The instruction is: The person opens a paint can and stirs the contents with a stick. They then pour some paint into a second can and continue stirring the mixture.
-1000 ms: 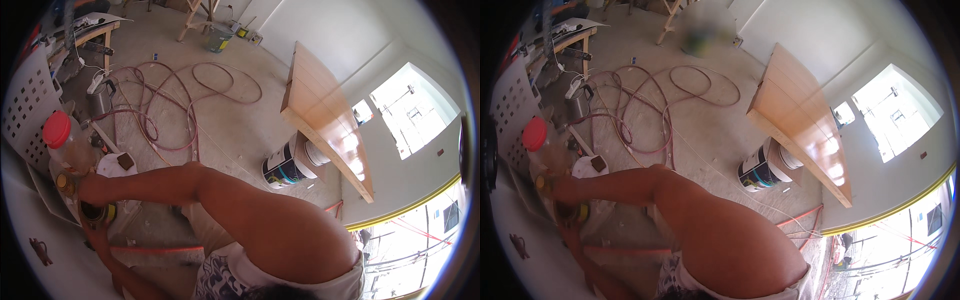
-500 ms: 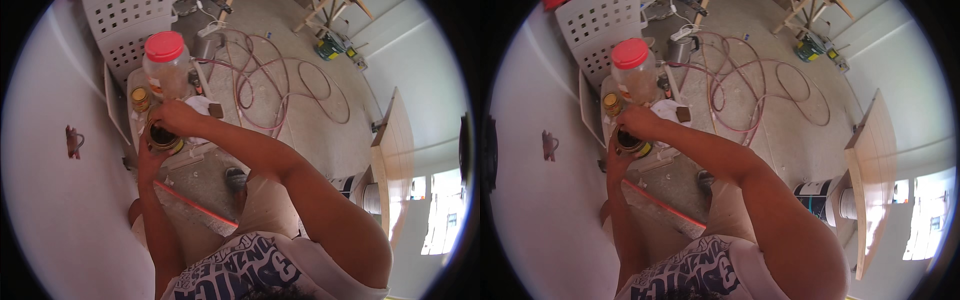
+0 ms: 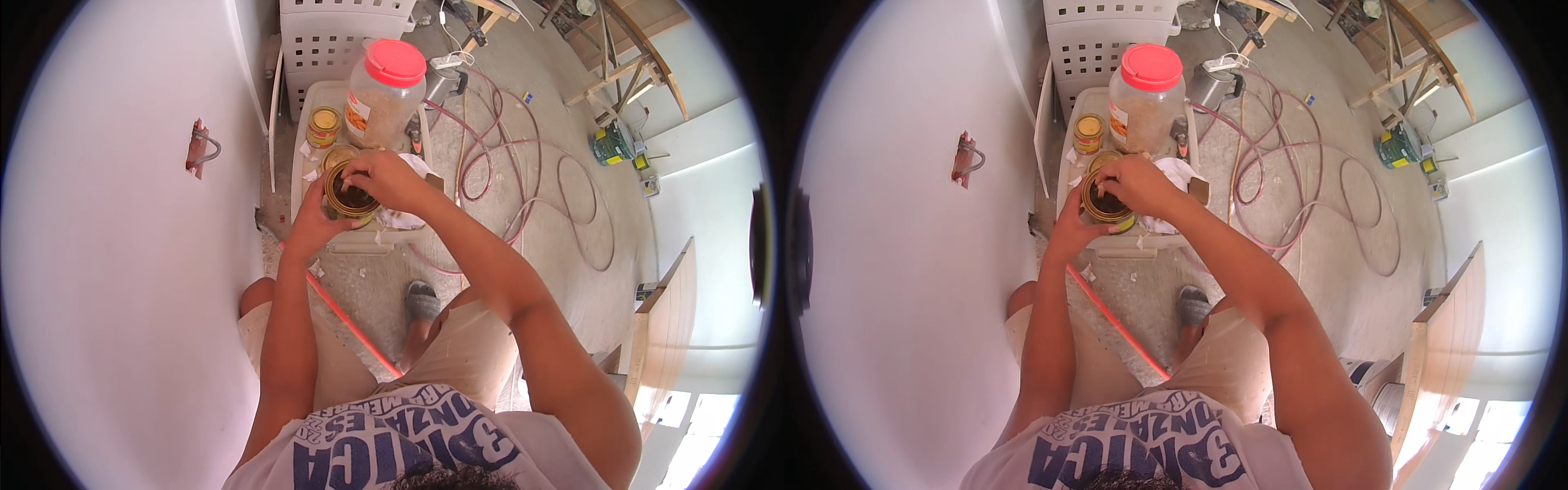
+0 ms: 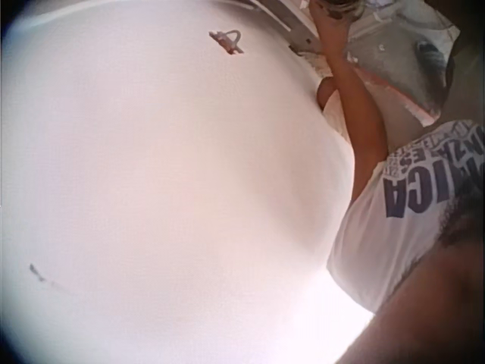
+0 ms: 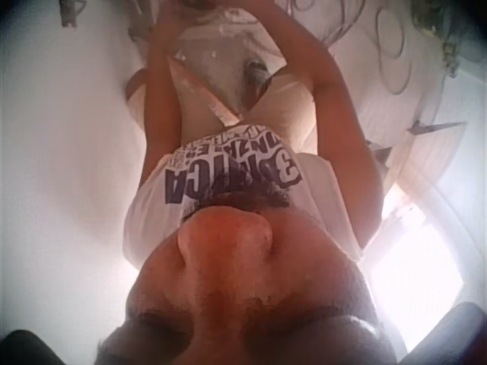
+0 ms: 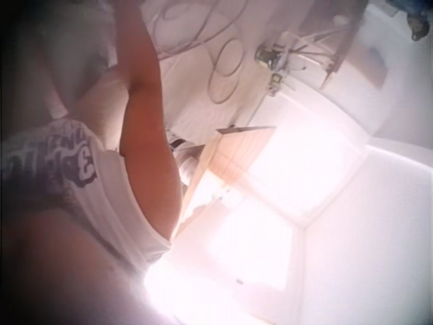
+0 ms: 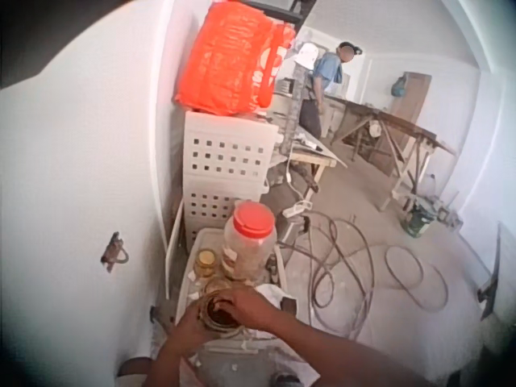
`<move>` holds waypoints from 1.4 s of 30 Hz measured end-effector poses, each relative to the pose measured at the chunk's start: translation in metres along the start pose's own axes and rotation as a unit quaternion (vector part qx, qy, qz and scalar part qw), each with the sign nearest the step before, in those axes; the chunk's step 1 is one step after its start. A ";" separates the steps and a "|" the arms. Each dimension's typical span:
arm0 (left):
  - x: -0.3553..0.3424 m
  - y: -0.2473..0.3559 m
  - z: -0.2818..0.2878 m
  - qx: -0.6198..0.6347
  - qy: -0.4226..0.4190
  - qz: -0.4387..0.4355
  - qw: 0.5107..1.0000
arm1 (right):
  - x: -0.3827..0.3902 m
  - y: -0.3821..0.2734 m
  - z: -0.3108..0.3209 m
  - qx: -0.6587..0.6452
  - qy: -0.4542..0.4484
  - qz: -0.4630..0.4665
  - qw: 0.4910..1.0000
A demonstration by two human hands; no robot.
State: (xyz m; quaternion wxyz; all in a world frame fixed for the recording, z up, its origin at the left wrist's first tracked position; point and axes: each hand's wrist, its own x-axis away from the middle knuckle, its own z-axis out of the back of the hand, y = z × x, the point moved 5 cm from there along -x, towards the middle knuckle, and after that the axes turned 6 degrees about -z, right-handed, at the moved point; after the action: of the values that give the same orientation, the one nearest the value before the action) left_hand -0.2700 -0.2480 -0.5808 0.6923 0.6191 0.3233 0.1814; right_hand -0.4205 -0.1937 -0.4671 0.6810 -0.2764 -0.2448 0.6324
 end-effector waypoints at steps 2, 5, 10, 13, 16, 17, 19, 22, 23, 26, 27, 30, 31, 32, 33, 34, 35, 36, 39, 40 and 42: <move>-0.001 0.006 -0.001 -0.016 -0.001 0.007 1.000 | -0.002 0.014 -0.004 0.122 0.026 -0.008 0.992; 0.001 0.010 0.002 -0.033 0.001 0.011 0.999 | -0.001 0.007 0.000 0.085 -0.032 -0.049 0.995; 0.000 0.009 0.002 -0.028 0.000 -0.002 1.000 | -0.002 0.006 0.004 0.041 0.032 -0.042 0.998; 0.001 0.011 0.003 -0.033 0.002 -0.002 0.999 | 0.001 0.006 0.002 0.078 -0.011 -0.076 0.994; 0.001 0.013 0.003 -0.026 -0.001 0.003 1.000 | 0.001 -0.002 0.003 -0.010 0.009 -0.045 0.999; 0.001 0.016 0.002 -0.031 0.000 0.001 1.000 | 0.000 -0.003 0.005 0.038 0.055 -0.006 0.998; 0.001 0.018 0.002 -0.033 -0.001 -0.003 0.999 | 0.000 -0.002 0.005 0.098 0.050 -0.007 0.994; 0.001 0.015 0.004 -0.032 -0.003 -0.013 0.999 | 0.001 0.003 0.002 0.061 -0.035 -0.080 0.994; 0.001 0.015 0.004 -0.037 -0.004 -0.020 0.999 | 0.001 0.001 0.001 -0.002 -0.020 -0.073 0.997; 0.000 0.015 0.003 -0.041 -0.004 -0.018 0.999 | -0.001 0.005 0.003 0.089 0.056 -0.007 0.994; 0.000 0.015 0.002 -0.041 -0.003 -0.015 0.999 | 0.000 0.008 0.004 0.166 0.086 0.022 0.982; 0.001 0.020 0.004 -0.045 -0.007 -0.017 0.999 | 0.002 0.011 -0.002 0.033 -0.062 -0.096 0.993; 0.001 0.019 0.004 -0.050 -0.005 -0.019 0.999 | 0.001 0.008 0.001 0.015 -0.029 -0.076 0.997; 0.001 0.017 0.003 -0.056 -0.002 -0.022 0.998 | -0.001 0.005 0.001 -0.002 0.004 -0.056 0.998; 0.001 0.016 0.004 -0.061 0.000 -0.025 0.998 | -0.001 0.002 0.003 -0.019 0.037 -0.035 0.999; 0.001 0.015 0.004 -0.054 0.000 -0.024 0.998 | -0.001 0.002 0.003 0.046 0.025 -0.046 0.998; 0.001 0.014 0.005 -0.047 0.001 -0.023 0.999 | -0.001 0.002 0.002 0.111 0.014 -0.057 0.992; 0.002 0.014 0.005 -0.040 0.002 -0.022 0.999 | -0.001 0.003 0.002 0.175 0.003 -0.067 0.982; 0.001 0.022 0.004 -0.054 -0.005 -0.021 0.998 | 0.002 0.004 0.000 -0.035 -0.034 -0.067 0.997; 0.001 0.021 0.004 -0.052 -0.003 -0.024 0.998 | 0.001 0.004 0.001 0.019 0.005 -0.039 0.999; 0.001 0.020 0.004 -0.050 0.000 -0.029 0.998 | -0.002 0.005 0.003 0.126 0.081 0.018 0.989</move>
State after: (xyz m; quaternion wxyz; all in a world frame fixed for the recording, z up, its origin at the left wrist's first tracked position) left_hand -0.2638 -0.2467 -0.5614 0.7272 0.5746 0.3312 0.1770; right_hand -0.4261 -0.1949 -0.4686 0.7162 -0.2434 -0.1023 0.6460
